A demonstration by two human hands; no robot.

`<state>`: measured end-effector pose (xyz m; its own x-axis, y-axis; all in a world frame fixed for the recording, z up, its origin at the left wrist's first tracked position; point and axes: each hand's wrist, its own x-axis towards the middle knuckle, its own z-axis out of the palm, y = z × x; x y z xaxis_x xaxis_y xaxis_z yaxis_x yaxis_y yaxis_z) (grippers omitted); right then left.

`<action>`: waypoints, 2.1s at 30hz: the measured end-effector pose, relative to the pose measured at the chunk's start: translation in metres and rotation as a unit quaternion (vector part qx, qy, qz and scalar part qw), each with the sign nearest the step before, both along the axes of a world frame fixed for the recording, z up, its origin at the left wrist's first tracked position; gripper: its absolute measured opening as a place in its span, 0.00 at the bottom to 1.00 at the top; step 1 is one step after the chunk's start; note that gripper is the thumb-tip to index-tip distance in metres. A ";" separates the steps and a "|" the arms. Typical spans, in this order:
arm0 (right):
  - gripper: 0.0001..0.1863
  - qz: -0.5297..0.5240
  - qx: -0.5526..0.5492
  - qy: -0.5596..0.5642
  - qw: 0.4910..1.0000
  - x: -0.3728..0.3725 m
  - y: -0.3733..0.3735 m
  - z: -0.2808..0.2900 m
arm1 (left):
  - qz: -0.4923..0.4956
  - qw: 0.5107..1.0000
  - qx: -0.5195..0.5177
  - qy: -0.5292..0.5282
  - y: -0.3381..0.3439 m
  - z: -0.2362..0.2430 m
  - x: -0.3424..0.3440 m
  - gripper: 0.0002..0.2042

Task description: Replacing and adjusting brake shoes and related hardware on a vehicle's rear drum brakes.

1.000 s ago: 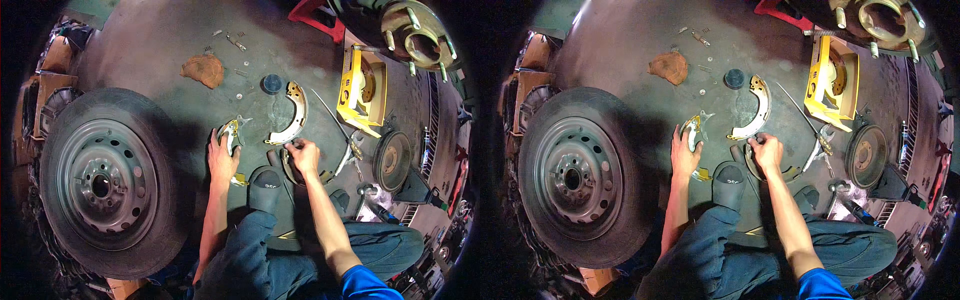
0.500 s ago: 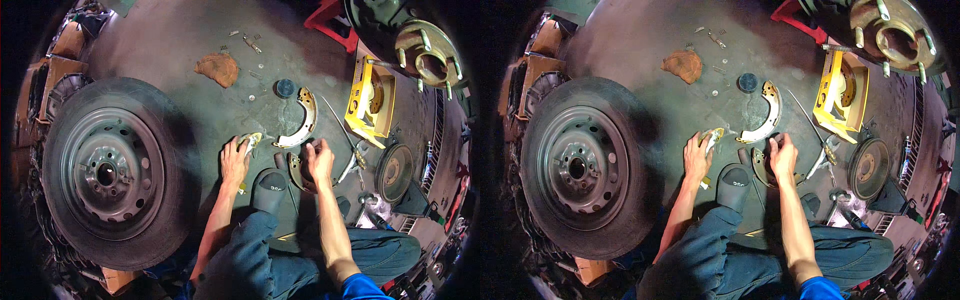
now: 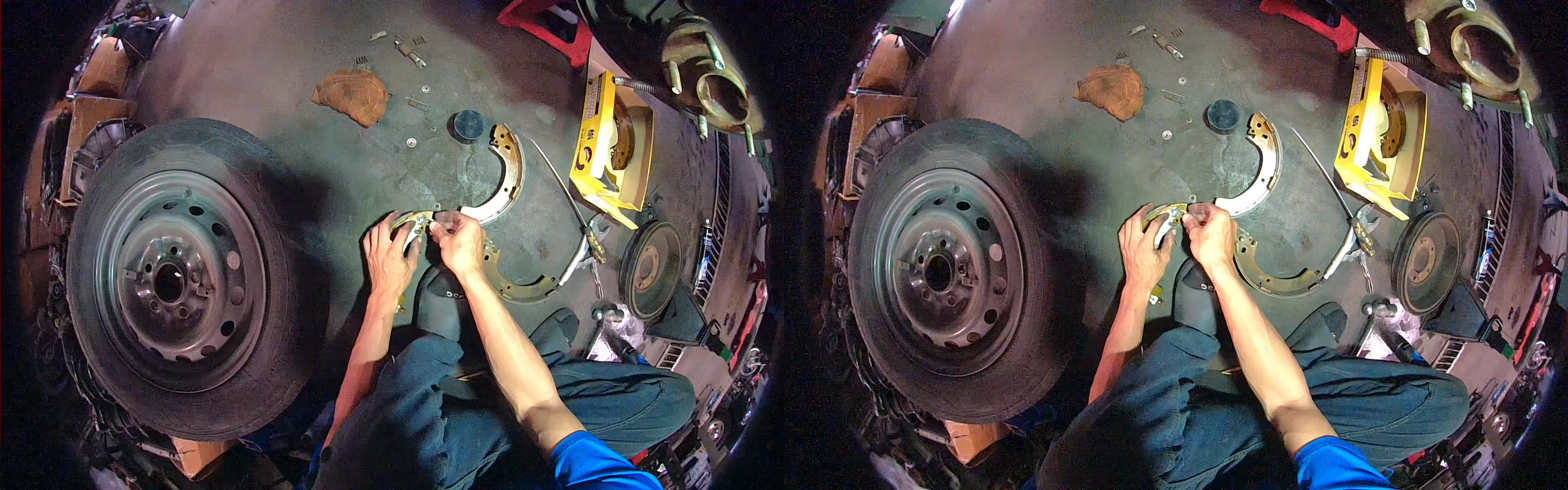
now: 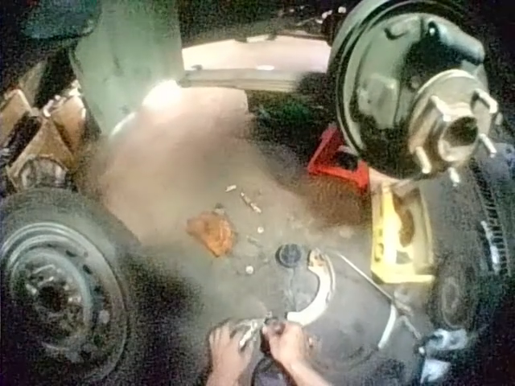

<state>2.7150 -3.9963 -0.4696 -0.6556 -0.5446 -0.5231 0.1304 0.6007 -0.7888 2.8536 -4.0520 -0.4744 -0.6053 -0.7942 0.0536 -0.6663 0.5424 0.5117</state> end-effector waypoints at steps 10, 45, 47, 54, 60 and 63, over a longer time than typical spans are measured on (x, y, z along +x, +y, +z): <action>0.09 0.031 0.018 0.042 0.998 0.001 -0.005 -0.009 | -0.008 1.000 -0.022 0.017 -0.002 0.000 0.002 0.19; 0.11 0.006 -0.029 0.179 0.983 0.032 0.008 -0.011 | -0.041 0.998 -0.033 -0.018 -0.004 -0.010 0.005 0.20; 0.10 0.000 -0.044 0.177 0.983 0.033 0.012 -0.011 | -0.044 0.998 -0.030 -0.021 -0.003 -0.012 0.007 0.20; 0.12 0.065 -0.057 0.183 0.979 0.036 0.010 -0.011 | -0.030 0.999 -0.037 -0.017 -0.002 -0.011 0.003 0.21; 0.14 0.061 -0.068 0.193 0.977 0.034 0.009 -0.009 | -0.017 0.999 -0.032 -0.006 -0.002 -0.010 0.002 0.18; 0.15 0.065 -0.067 0.174 0.980 0.032 0.009 -0.009 | -0.016 1.000 -0.024 0.006 -0.001 -0.010 0.001 0.16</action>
